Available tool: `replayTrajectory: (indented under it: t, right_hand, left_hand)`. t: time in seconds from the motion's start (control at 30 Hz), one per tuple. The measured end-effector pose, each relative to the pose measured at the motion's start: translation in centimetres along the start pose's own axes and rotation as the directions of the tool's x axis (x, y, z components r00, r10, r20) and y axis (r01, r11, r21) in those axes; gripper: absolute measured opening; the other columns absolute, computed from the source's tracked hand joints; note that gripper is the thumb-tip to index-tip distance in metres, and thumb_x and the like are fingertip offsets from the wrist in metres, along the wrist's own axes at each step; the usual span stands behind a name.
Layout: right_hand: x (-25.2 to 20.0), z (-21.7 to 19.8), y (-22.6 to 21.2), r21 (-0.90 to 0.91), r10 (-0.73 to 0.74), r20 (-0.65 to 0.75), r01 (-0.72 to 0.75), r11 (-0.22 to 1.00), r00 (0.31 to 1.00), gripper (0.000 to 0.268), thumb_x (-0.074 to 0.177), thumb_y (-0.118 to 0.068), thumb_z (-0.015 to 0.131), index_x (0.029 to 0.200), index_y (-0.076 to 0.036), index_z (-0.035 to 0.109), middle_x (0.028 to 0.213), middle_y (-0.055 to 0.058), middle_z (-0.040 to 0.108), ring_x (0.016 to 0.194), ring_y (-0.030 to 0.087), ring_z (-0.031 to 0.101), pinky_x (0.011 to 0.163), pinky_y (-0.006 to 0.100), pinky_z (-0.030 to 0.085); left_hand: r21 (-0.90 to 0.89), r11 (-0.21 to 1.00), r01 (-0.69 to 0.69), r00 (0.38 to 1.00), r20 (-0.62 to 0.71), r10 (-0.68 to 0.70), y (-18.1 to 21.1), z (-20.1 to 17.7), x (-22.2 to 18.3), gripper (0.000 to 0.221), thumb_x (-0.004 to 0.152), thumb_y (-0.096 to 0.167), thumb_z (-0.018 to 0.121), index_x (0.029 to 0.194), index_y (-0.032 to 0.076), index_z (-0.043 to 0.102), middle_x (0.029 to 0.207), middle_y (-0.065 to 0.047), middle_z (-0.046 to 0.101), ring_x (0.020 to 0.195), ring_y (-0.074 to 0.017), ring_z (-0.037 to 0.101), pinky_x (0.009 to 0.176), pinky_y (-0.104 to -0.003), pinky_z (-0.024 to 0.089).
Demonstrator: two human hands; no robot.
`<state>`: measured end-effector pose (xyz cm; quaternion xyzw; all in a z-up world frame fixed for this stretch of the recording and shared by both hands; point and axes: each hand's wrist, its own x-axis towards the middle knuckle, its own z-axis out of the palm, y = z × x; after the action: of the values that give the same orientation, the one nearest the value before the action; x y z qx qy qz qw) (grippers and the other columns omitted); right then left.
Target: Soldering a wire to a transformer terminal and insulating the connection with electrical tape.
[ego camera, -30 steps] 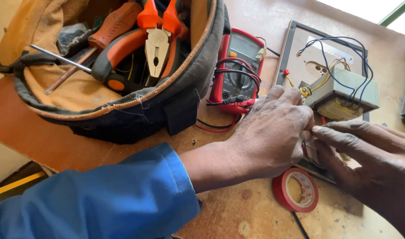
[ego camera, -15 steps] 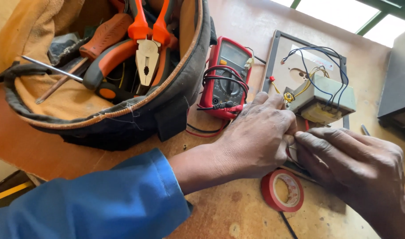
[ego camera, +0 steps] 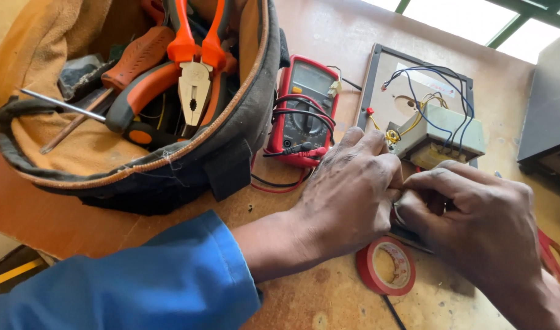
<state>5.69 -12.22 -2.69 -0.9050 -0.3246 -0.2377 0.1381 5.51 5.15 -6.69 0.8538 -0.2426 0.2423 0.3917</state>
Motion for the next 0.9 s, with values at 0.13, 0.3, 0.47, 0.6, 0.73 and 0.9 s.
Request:
replayTrajectory:
  t: [0.13, 0.3, 0.47, 0.6, 0.73, 0.9]
  right_hand:
    - [2.1, -1.0, -1.4, 0.013, 0.409, 0.204, -0.421, 0.907, 0.889, 0.015, 0.074, -0.022, 0.069, 0.075, -0.017, 0.083, 0.072, -0.005, 0.079, 0.065, 0.01, 0.067, 0.068, 0.03, 0.051]
    - [3.7, -1.5, -1.0, 0.029, 0.686, 0.433, -0.77, 0.638, 0.585, 0.021, 0.081, -0.021, 0.071, 0.072, -0.008, 0.085, 0.064, 0.003, 0.075, 0.064, 0.013, 0.059, 0.063, 0.031, 0.047]
    - [3.1, -0.5, 1.3, 0.107, 0.639, 0.564, -0.814, 0.571, 0.523, 0.026, 0.093, -0.02, 0.073, 0.079, -0.001, 0.085, 0.051, 0.014, 0.056, 0.041, 0.024, 0.042, 0.041, 0.037, 0.031]
    - [1.8, 0.1, 2.8, 0.198, 0.488, 0.536, -0.665, 0.72, 0.688, 0.028, 0.091, -0.022, 0.075, 0.081, -0.002, 0.092, 0.057, 0.008, 0.067, 0.055, 0.018, 0.051, 0.052, 0.033, 0.039]
    - [0.5, 1.6, 3.6, 0.32, 0.444, 0.385, -0.568, 0.758, 0.809, 0.019, 0.094, -0.006, 0.068, 0.104, 0.0, 0.083, 0.078, 0.015, 0.074, 0.06, 0.022, 0.063, 0.059, 0.032, 0.049]
    - [0.1, 2.9, 5.6, 0.327, 0.133, 0.247, -0.212, 0.921, 0.96, 0.018, 0.086, -0.002, 0.074, 0.104, -0.002, 0.078, 0.093, 0.01, 0.077, 0.075, 0.016, 0.066, 0.065, 0.026, 0.042]
  left_hand:
    - [-0.02, 0.999, 0.048, 0.999, -0.005, -0.048, 1.3, -0.9, 0.2, 0.008, 0.08, 0.013, 0.062, 0.075, 0.008, 0.064, 0.092, -0.015, 0.058, 0.093, -0.0386, 0.052, 0.08, -0.049, 0.047]
    - [0.074, 0.996, -0.047, 0.994, -0.094, 0.053, 1.2, -0.5, 0.4, 0.006, 0.07, 0.004, 0.062, 0.075, 0.002, 0.061, 0.094, -0.017, 0.057, 0.098, -0.0395, 0.052, 0.073, -0.054, 0.046]
    - [-0.139, 0.988, 0.068, 0.996, -0.048, -0.075, -0.1, 0.2, 0.1, 0.011, 0.08, 0.01, 0.065, 0.07, 0.014, 0.064, 0.086, -0.006, 0.057, 0.086, -0.029, 0.053, 0.087, -0.04, 0.043]
    - [-0.149, 0.982, 0.111, 0.993, -0.022, -0.116, -1.4, 0.8, -0.1, 0.01, 0.081, 0.012, 0.062, 0.075, 0.014, 0.07, 0.09, -0.008, 0.057, 0.094, -0.0335, 0.054, 0.085, -0.045, 0.046]
    - [-0.174, 0.979, 0.106, 0.994, -0.007, -0.109, -2.6, 1.4, -0.2, 0.012, 0.079, 0.015, 0.063, 0.072, 0.014, 0.073, 0.086, -0.009, 0.057, 0.089, -0.032, 0.055, 0.089, -0.045, 0.04]
    - [-0.21, 0.962, 0.175, 0.984, 0.055, -0.168, -3.2, 1.4, -0.4, 0.014, 0.081, 0.018, 0.063, 0.074, 0.015, 0.076, 0.09, -0.007, 0.057, 0.094, -0.031, 0.054, 0.085, -0.043, 0.044]
